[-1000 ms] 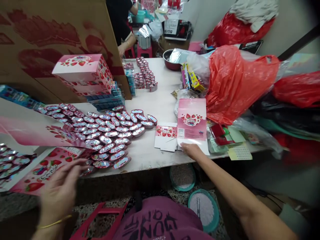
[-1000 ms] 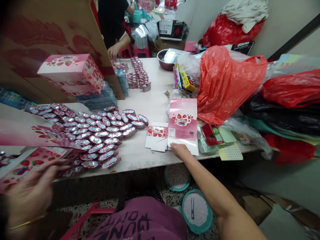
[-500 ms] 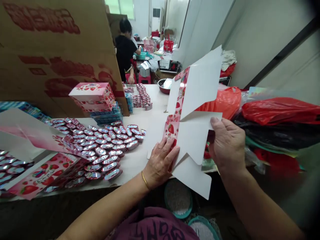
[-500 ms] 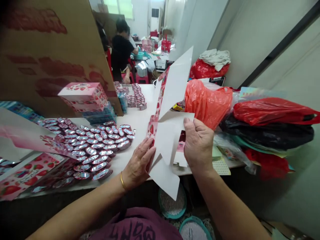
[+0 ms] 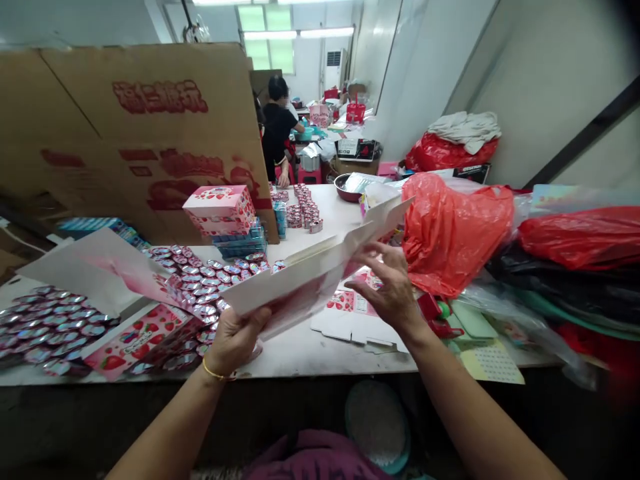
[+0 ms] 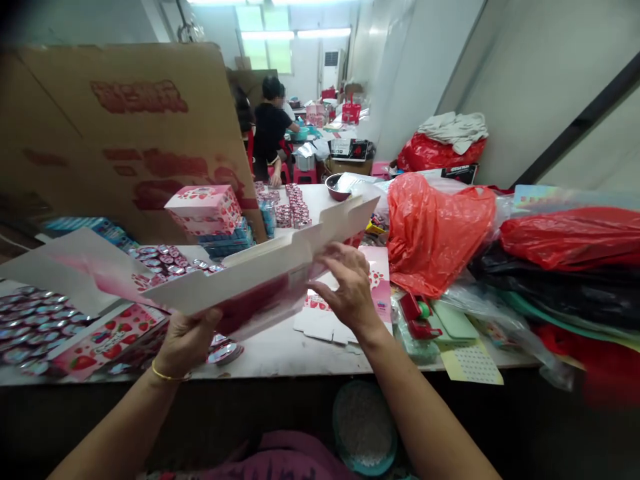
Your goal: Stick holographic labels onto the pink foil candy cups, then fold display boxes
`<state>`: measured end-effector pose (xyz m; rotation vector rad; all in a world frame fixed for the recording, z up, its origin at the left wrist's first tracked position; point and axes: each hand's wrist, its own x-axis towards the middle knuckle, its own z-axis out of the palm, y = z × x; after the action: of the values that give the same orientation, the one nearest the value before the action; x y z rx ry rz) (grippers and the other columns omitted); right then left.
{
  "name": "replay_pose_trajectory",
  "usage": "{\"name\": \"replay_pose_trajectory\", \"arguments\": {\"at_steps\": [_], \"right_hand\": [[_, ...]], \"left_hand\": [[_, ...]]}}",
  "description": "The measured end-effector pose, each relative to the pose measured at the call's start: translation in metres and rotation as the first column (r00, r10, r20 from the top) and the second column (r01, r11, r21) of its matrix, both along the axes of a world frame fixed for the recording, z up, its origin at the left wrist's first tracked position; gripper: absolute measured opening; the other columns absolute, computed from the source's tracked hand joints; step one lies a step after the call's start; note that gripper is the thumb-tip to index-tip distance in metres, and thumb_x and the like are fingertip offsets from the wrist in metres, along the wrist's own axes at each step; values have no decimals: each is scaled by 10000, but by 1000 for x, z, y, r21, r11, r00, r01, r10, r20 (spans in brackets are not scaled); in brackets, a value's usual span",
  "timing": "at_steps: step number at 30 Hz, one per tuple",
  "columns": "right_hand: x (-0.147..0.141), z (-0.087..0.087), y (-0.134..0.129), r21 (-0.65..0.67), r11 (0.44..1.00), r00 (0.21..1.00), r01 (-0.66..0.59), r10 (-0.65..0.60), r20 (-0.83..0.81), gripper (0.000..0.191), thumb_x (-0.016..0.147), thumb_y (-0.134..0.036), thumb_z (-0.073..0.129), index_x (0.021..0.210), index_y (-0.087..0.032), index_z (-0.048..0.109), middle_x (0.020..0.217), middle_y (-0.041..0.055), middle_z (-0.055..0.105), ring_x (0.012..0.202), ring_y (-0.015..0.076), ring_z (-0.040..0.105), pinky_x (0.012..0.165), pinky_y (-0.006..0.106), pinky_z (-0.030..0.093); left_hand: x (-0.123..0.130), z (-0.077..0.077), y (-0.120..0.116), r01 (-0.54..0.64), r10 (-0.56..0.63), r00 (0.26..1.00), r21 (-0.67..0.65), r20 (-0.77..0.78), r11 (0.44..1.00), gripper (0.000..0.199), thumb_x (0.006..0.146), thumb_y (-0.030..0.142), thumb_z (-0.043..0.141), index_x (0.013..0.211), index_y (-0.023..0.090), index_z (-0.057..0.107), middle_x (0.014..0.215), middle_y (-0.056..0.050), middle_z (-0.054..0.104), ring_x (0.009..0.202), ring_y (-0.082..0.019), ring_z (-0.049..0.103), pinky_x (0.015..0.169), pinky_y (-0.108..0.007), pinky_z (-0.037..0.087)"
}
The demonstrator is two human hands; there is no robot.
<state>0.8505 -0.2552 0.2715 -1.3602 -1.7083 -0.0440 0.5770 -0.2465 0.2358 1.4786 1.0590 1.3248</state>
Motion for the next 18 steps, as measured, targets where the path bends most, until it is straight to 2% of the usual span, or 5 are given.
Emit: {"name": "replay_pose_trajectory", "arguments": {"at_steps": [5,10,12,15,18], "right_hand": [[-18,-1,19,-16,989,985,-146,144,-98,320,697,-437,645,909,-201,601,1002,71,587,998,232,499,894,400,371],[-21,-11,36,-308,896,935,-320,244,-259,250,710,-390,637,832,-178,584,713,-3,577,693,149,513,654,282,415],[-22,-11,35,-323,894,945,-311,253,-208,204,739,-367,606,687,-173,573,645,-11,538,660,141,483,646,277,397],[-25,-6,27,-167,949,961,-266,248,-123,228,769,-328,573,592,-186,548,649,-3,525,744,164,478,750,315,375],[-32,-5,20,-83,964,956,-254,237,-173,192,791,-280,538,618,-199,556,712,3,549,817,174,483,778,314,362]], "left_hand": [[-5,15,-7,148,-62,947,-258,314,955,285,640,407,687,809,178,667,877,-36,687,911,-220,611,878,-385,476],[-1,19,-11,131,-4,925,-311,379,941,308,627,416,696,843,202,650,854,-14,686,904,-201,614,874,-376,477],[-6,13,-13,105,-14,955,-290,297,951,340,669,446,650,905,201,640,868,-22,684,908,-204,613,869,-377,478],[-20,9,-23,140,-146,989,-168,-24,976,355,737,431,577,978,176,632,911,-56,677,945,-225,598,893,-382,459],[-35,13,-32,271,-209,870,79,-446,959,374,682,364,628,1017,197,632,949,-59,669,955,-234,588,934,-374,429]]}}
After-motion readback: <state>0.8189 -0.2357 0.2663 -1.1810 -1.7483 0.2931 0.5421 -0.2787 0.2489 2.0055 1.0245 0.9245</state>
